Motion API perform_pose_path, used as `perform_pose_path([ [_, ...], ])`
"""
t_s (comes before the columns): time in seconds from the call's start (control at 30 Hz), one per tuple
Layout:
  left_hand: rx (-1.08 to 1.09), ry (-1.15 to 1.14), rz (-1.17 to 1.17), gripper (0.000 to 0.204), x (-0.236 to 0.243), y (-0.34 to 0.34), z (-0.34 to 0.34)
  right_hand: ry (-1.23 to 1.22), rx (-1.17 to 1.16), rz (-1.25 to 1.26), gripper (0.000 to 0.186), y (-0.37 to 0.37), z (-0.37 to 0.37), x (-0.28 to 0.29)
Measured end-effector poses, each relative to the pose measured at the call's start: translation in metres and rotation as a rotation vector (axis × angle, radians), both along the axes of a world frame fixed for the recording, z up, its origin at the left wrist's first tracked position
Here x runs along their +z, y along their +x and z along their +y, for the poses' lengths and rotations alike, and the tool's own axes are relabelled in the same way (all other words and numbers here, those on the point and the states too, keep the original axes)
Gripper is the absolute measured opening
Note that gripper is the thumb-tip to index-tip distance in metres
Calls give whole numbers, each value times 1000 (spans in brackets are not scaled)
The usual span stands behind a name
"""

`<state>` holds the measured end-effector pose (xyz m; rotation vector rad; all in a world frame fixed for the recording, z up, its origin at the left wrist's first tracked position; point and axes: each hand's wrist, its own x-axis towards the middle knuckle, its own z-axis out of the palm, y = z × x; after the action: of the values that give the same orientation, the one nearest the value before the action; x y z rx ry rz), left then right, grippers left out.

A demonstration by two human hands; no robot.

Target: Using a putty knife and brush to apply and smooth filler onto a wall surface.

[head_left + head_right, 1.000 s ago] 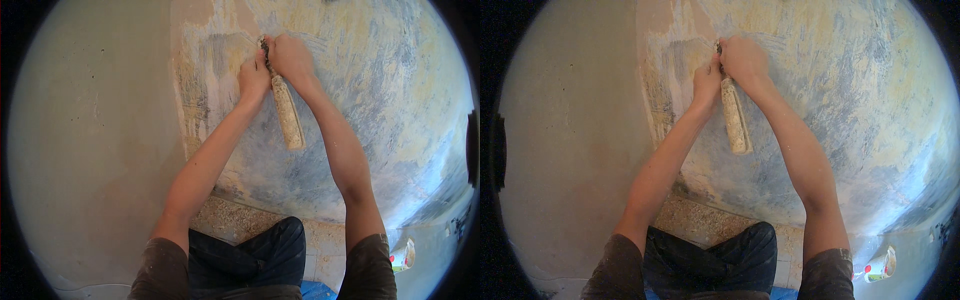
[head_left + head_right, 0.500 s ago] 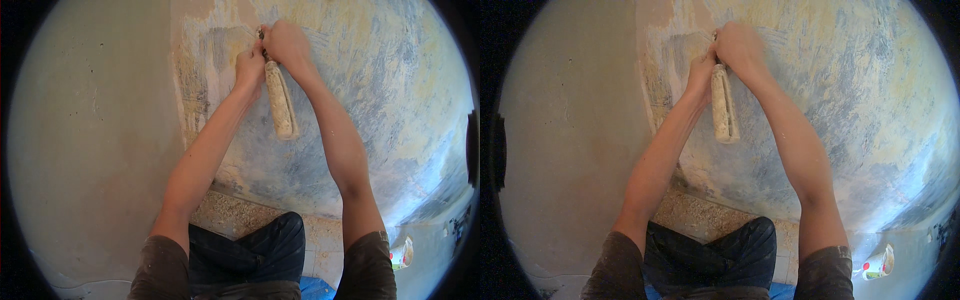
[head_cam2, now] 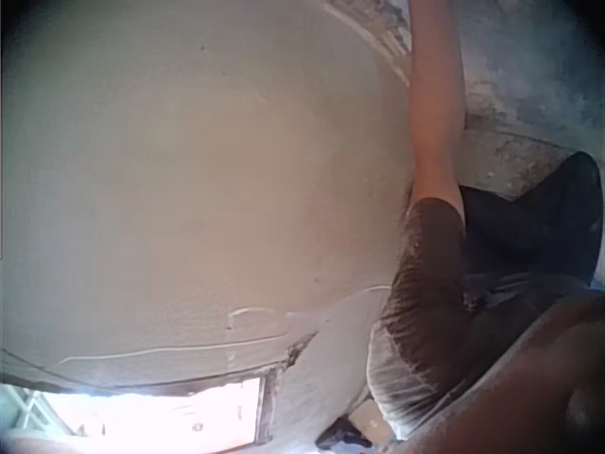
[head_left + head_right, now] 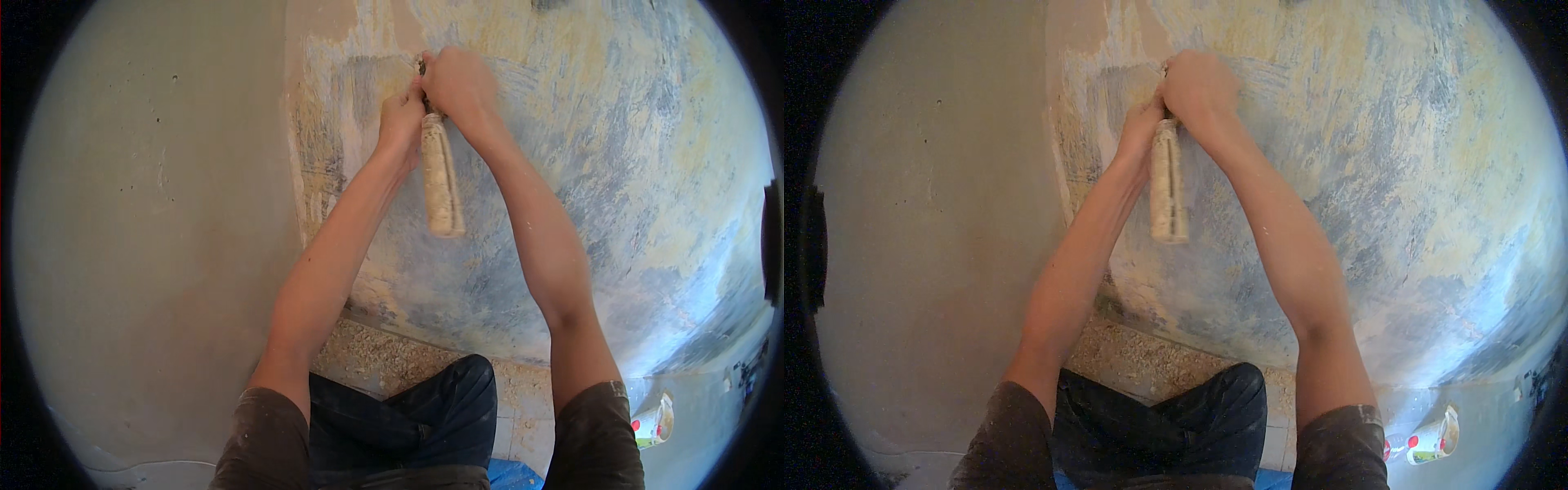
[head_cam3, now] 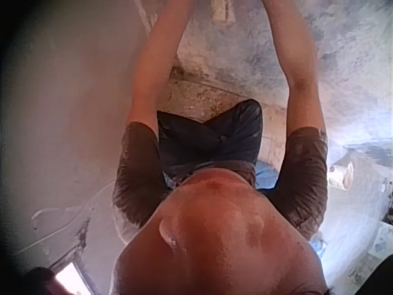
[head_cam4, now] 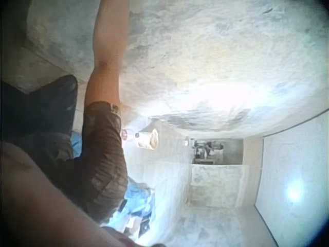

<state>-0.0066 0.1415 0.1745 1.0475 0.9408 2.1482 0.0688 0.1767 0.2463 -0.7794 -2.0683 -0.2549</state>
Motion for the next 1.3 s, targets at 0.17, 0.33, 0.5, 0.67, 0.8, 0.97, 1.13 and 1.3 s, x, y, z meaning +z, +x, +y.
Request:
perform_pose_path([
  [0.17, 53, -77, 26, 43, 6, 4, -11, 26, 22, 48, 20, -2, 3, -3],
  [0.33, 23, -8, 13, 42, -5, 3, -4, -42, 7, -1, 42, 4, -9, -3],
  [0.5, -21, -19, 24, 44, 2, -2, -7, 5, 20, 4, 28, -2, -1, 1],
  [0.67, -26, -79, -26, 42, 7, 0, -5, -33, 6, 35, 22, -5, 3, 2],
  [0.8, -4, -29, -42, 40, 9, -1, -10, -28, 43, 33, 19, -5, -4, 2],
  [0.97, -10, -66, -17, 39, -1, 11, -10, -5, 61, -25, 20, 3, 2, -6],
  [1.13, -6, -46, 26, 42, 0, -4, -2, 61, 27, 15, 20, -7, 1, -7],
  [1.3, 10, -94, -10, 44, 2, -6, -4, -34, 18, 4, 28, -4, -6, -5],
])
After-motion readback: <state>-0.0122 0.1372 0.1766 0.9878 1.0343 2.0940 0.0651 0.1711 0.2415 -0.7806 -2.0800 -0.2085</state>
